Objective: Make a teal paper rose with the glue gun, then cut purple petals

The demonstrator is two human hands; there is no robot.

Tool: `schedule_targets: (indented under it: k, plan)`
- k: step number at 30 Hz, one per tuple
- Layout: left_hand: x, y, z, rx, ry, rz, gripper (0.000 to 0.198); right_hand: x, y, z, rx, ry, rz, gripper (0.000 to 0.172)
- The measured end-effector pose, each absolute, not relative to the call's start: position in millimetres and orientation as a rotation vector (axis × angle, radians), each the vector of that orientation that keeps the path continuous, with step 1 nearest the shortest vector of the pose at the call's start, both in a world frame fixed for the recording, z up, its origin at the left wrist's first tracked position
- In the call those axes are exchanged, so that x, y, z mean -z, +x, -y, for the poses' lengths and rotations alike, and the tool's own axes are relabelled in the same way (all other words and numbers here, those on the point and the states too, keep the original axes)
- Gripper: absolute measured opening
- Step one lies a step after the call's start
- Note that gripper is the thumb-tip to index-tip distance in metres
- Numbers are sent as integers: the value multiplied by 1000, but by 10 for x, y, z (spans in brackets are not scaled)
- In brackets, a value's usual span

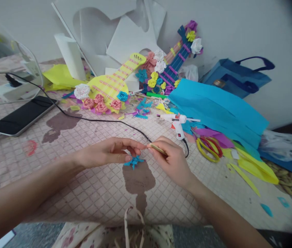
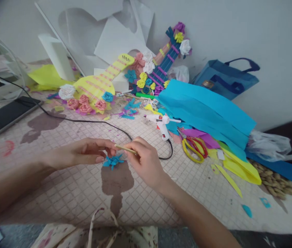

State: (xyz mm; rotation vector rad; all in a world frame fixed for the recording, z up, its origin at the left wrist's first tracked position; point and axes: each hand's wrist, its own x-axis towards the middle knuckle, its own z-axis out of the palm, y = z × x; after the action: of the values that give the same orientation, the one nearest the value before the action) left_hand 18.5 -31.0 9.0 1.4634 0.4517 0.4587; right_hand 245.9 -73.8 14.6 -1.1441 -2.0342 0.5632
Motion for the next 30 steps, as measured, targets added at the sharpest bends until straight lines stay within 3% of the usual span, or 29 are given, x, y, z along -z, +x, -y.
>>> schedule_targets:
  k: [11, 20, 30]
  plan:
    - [-177, 213, 359, -437, 1653, -458, 35, -157, 2467, 731, -652, -1177, 2030, 12]
    - [-157, 237, 404, -536, 2176, -481, 40, -245, 2495, 697, -725, -1248, 2066, 16]
    - [3, 260, 391, -488, 2814, -577, 62, -308, 2611, 674, -759, -1260, 2029, 12]
